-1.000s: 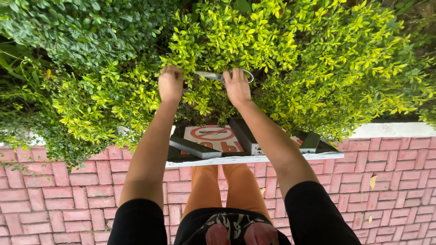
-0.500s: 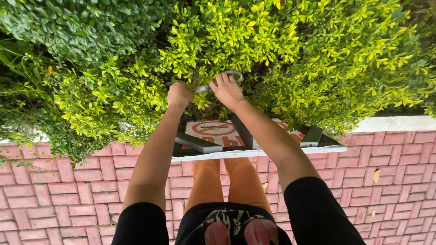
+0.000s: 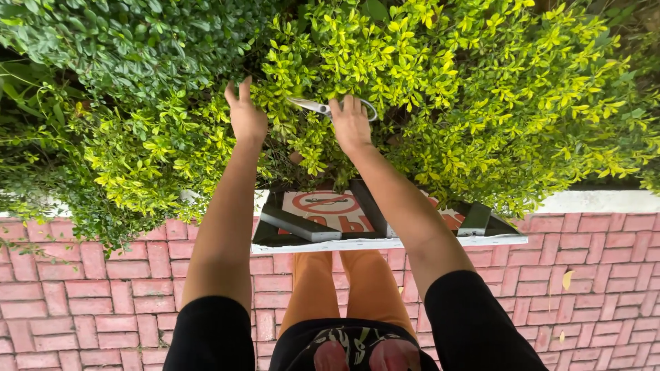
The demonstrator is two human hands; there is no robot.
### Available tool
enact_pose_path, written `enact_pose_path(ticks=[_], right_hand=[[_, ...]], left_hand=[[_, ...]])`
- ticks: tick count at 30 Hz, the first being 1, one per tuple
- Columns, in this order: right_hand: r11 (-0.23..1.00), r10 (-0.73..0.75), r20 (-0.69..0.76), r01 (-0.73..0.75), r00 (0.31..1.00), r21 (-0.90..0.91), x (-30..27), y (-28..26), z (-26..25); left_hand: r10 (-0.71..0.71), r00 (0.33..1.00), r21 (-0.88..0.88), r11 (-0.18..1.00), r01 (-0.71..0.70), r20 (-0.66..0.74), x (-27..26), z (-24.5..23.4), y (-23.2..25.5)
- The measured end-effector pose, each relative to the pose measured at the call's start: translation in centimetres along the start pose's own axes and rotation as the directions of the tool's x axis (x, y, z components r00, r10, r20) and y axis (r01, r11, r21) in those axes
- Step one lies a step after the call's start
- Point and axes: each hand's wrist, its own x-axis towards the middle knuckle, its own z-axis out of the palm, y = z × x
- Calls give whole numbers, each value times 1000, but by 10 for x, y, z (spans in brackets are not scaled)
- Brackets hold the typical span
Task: The person uses hand shears to trim the top and sides of a green hedge. They move along the hedge line, cutting the foliage to shape it and occasionally removing cut branches by hand.
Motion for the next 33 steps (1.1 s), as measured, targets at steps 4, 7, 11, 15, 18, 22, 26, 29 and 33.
enact_pose_path(ticks=[4,7,11,15,18,22,26,29,33], right_hand=[[1000,9,3,-9,1000,-18,18,-33,-34],[1000,15,88,-13,996,-26,26,-45,-25],[1000,-23,20,23,1000,3,15,-42,-13],[983,109,55,-116,992,140,-20,-22,-50],[871,286,109,-306,952,383,-67,-3,-129],[784,422,-133,-287,897,551,-151,62,-157],[817,486,-281,-316,828,483,-240,127,-203],[733,614,-241,-430,752,528,-303,162,-217],[576,777,-195,-550,599,604,-368,188,-229]], left_hand=[[348,932,-29,935,-353,-102,35,38,-41],[167,984,-73,984,-162,64,31,36,-30],[116,993,-95,989,-115,7,5,28,-29],[186,982,-86,978,-189,-40,-29,5,-20],[217,974,-182,962,-203,59,-54,-20,-4],[260,947,-282,938,-201,188,-98,-40,10],[286,916,-307,931,-195,283,-148,-50,26],[306,877,-492,866,-93,372,-173,-39,26],[206,847,-436,899,33,490,-204,-30,44]])
